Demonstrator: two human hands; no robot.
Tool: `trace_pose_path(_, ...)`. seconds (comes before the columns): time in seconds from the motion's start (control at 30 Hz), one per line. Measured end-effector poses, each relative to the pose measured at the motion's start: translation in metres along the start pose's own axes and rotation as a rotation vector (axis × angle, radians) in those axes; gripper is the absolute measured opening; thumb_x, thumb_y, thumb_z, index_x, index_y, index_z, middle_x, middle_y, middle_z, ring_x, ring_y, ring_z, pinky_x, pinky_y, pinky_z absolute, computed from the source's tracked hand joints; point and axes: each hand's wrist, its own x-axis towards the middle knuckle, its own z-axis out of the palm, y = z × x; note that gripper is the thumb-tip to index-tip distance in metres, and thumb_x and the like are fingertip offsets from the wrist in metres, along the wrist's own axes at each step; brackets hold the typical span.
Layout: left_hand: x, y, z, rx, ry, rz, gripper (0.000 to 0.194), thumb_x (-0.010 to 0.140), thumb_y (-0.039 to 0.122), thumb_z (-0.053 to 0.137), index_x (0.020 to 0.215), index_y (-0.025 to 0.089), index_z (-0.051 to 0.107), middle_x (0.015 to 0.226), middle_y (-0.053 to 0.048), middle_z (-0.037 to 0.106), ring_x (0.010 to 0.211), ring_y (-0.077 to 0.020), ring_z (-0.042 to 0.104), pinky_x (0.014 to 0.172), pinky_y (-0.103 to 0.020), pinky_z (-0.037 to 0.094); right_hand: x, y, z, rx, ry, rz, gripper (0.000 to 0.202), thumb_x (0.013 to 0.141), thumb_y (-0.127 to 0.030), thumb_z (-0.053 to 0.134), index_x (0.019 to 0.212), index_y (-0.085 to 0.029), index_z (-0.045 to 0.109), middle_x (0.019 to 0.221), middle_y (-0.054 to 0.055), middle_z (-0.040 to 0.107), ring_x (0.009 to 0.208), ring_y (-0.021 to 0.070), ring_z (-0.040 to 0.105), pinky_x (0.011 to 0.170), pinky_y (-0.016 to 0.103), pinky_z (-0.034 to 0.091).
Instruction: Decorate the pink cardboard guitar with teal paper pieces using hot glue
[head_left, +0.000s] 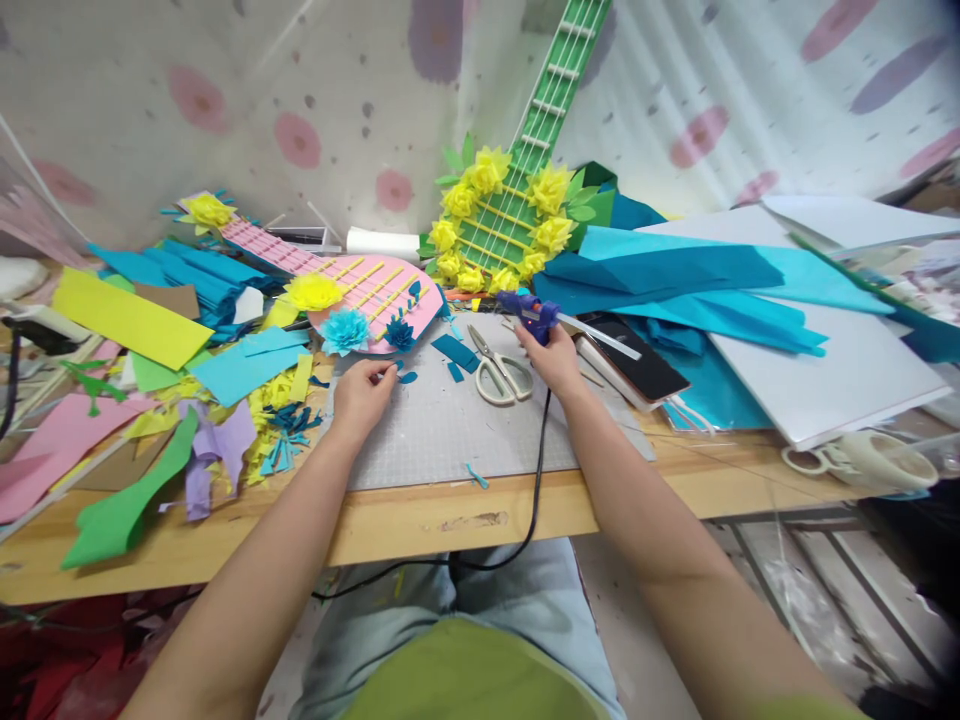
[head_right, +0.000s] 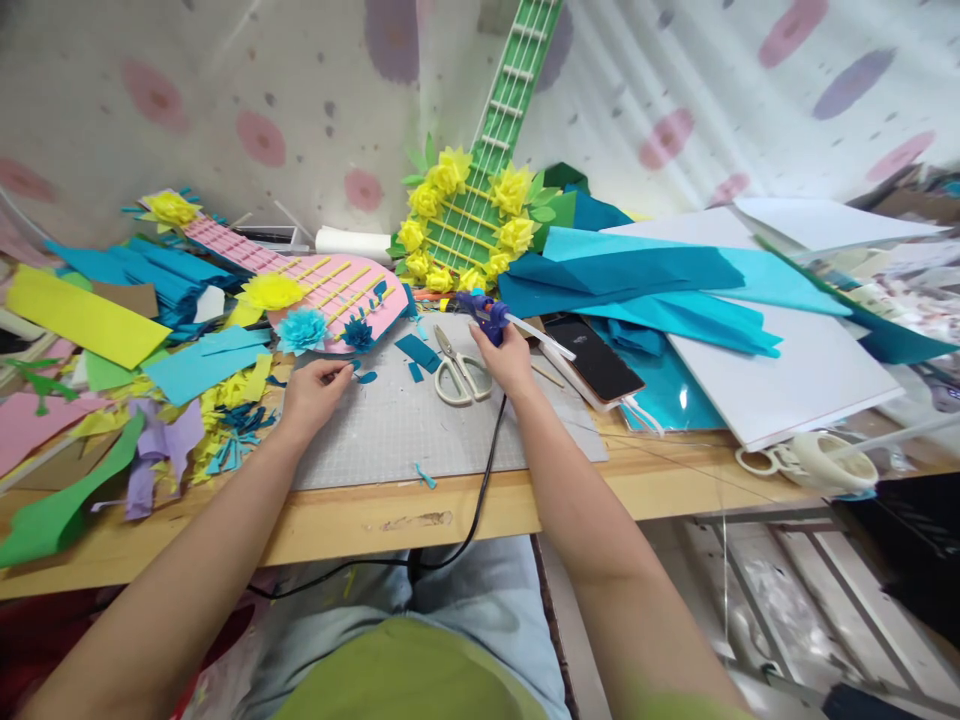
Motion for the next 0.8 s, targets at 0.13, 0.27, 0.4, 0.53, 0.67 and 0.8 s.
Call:
trace_pose_path(0.13, -0.002, 0.002, 0.003, -0.108, -0.020, -0.097, 0.029, 0.071, 0.041, 0.057, 0.080, 0.019, 0.074, 0.069, -0.003, 0.069, 0.064, -0.0171, 0.059, 0.063, -0.027, 0.043, -0.015, -0.018, 0.002, 0.218, -0.201, -0.034, 0.046, 0.071, -0.061, 0.057, 0.085, -0.017, 0.064, 0.066, 0.004, 0.063, 0.059, 0.0157, 0.056, 0.059, 0.031, 0.047)
trace_pose_path(0.27, -0.002, 0.001, 0.007, -0.141, -0.045, -0.125, 0.027, 0.070, 0.039, 0.057, 0.076, 0.019, 0.073, 0.066, -0.003, 0.069, 0.062, -0.0167, 0.060, 0.061, -0.027, 0.043, -0.029, -0.026, 0.013, 0.168, -0.433, -0.120, 0.042, 0.067, -0.057, 0.064, 0.084, -0.019, 0.067, 0.071, 0.004, 0.066, 0.064, 0.0168, 0.059, 0.060, 0.029, 0.047)
trace_pose_path(0.4, -0.002, 0.001, 0.006, -0.142, -0.060, -0.134, 0.028, 0.070, 0.040, 0.056, 0.076, 0.018, 0.073, 0.066, -0.003, 0.070, 0.062, -0.0167, 0.060, 0.060, -0.027, 0.042, -0.033, -0.023, 0.023, 0.038, -0.528, -0.210, 0.041, 0.070, -0.053, 0.065, 0.093, -0.019, 0.068, 0.079, 0.003, 0.069, 0.072, 0.0181, 0.062, 0.068, 0.030, 0.048)
trace_pose_path(0.53, -0.002, 0.003, 0.005, -0.142, -0.065, -0.136, 0.029, 0.069, 0.040, 0.056, 0.076, 0.019, 0.074, 0.068, -0.003, 0.071, 0.065, -0.0179, 0.061, 0.059, -0.027, 0.042, -0.033, -0.023, 0.025, -0.031, -0.541, -0.267, 0.038, 0.074, -0.051, 0.063, 0.097, -0.021, 0.068, 0.084, 0.003, 0.070, 0.077, 0.0191, 0.063, 0.074, 0.032, 0.048)
trace_pose_path(0.67, -0.002, 0.004, 0.005, -0.152, -0.069, -0.138, 0.030, 0.069, 0.040, 0.056, 0.076, 0.018, 0.074, 0.069, -0.004, 0.071, 0.065, -0.0177, 0.061, 0.059, -0.026, 0.041, -0.034, -0.025, 0.026, -0.033, -0.550, -0.324, 0.037, 0.076, -0.048, 0.062, 0.101, -0.022, 0.068, 0.092, 0.003, 0.070, 0.082, 0.0202, 0.063, 0.078, 0.033, 0.048)
trace_pose_path(0.8, -0.003, 0.004, 0.005, -0.163, -0.071, -0.142, 0.031, 0.068, 0.040, 0.056, 0.077, 0.017, 0.074, 0.068, -0.003, 0.070, 0.064, -0.0173, 0.061, 0.059, -0.026, 0.040, -0.034, -0.022, 0.030, -0.034, -0.537, -0.356, 0.039, 0.077, -0.048, 0.062, 0.105, -0.022, 0.067, 0.097, 0.004, 0.070, 0.086, 0.0208, 0.064, 0.079, 0.032, 0.047)
